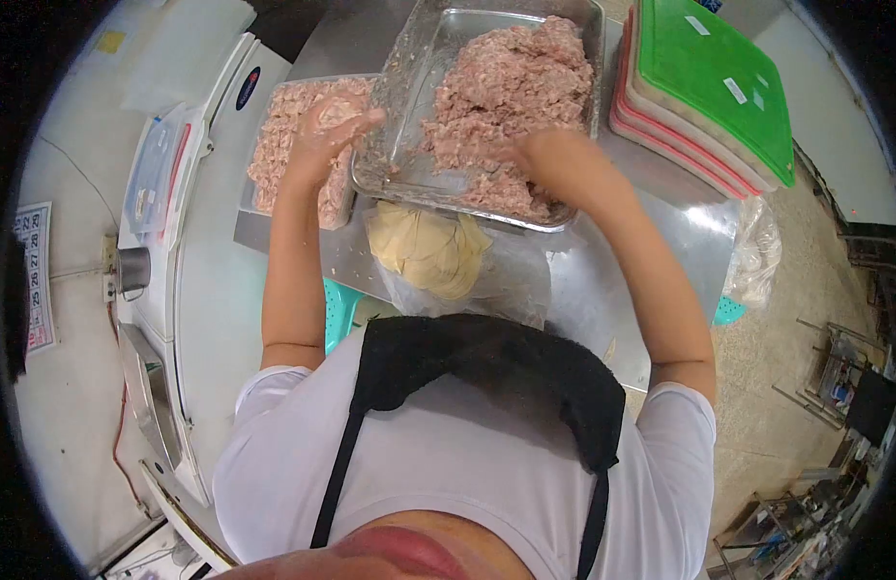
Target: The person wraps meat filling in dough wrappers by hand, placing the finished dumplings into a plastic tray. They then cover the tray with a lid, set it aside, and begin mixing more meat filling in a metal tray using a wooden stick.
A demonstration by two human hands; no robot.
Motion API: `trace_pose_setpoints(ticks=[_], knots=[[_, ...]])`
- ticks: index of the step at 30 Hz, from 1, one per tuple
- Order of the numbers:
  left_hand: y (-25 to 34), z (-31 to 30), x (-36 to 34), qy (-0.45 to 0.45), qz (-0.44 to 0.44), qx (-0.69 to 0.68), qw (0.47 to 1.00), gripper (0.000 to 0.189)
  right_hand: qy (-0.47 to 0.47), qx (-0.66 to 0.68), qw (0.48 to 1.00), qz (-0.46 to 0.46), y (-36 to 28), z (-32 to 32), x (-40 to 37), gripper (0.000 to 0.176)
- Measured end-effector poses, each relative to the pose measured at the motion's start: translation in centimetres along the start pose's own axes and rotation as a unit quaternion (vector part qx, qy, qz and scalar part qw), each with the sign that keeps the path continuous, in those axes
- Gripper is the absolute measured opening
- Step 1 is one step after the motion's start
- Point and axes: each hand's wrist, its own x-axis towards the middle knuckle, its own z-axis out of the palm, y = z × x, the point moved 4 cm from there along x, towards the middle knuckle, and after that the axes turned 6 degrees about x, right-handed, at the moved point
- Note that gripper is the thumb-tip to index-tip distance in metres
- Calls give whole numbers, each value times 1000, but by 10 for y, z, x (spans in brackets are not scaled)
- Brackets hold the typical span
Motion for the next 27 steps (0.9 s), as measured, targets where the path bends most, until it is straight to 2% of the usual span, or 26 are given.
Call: trace_pose_setpoints(ticks=[4,6,7,9,10,12,13,14,15,17,18,19,20,21,22,23,24,25,26,27], knots=[[-7,-10,-11,35,36,-95,994,39,-16,-40,999,-11,-4,67,54,29],[-13,-14,-14,12,33,18,999,46,14,-56,998,1,-9,88,77,30],[-14,-16,-17,13,32,19,999,46,13,-54,998,-1,-17,94,78,30],[-17,-21,-23,28,6,132,991,36,-61,-31,997,-32,-43,101,71,26],[-20,-25,-24,32,4,132,991,36,-63,-32,997,-36,-36,99,72,26],[-27,-28,-27,-8,20,189,982,44,-59,139,982,-115,-10,91,63,28],[-30,-28,-27,-5,19,187,982,44,-58,238,968,-57,-2,80,54,28],[-30,-26,-27,-12,68,161,985,50,-56,333,941,2,3,62,42,28],[-28,-23,-28,-19,117,134,984,56,-58,330,942,0,7,46,33,28],[-14,-15,-32,-28,110,113,987,58,-34,381,924,22,11,15,19,27],[-8,-9,-34,-40,103,94,989,61,-35,380,924,22,3,3,12,27],[-6,-4,-32,-40,104,93,990,61,2,351,936,-18,-9,-12,5,27],[1,4,-31,-77,180,90,976,55,41,320,945,-58,-19,-20,0,28],[10,12,-30,-112,257,87,956,50,42,317,946,-58,-25,-18,-3,28],[15,16,-27,-112,259,86,955,50,83,234,963,-104,-34,-17,-6,27],[25,21,-25,-127,304,111,938,44,122,148,970,-148,-40,-18,-10,27],[31,25,-27,-142,347,136,917,38,123,146,971,-147,-38,-21,-13,27],[30,27,-29,-142,349,134,916,38,129,125,975,-133,-34,-28,-17,26],[24,30,-29,-143,315,156,925,39,135,103,978,-120,-33,-38,-20,25],[18,31,-28,-142,281,179,932,40,146,44,986,-69,-34,-49,-27,24]])
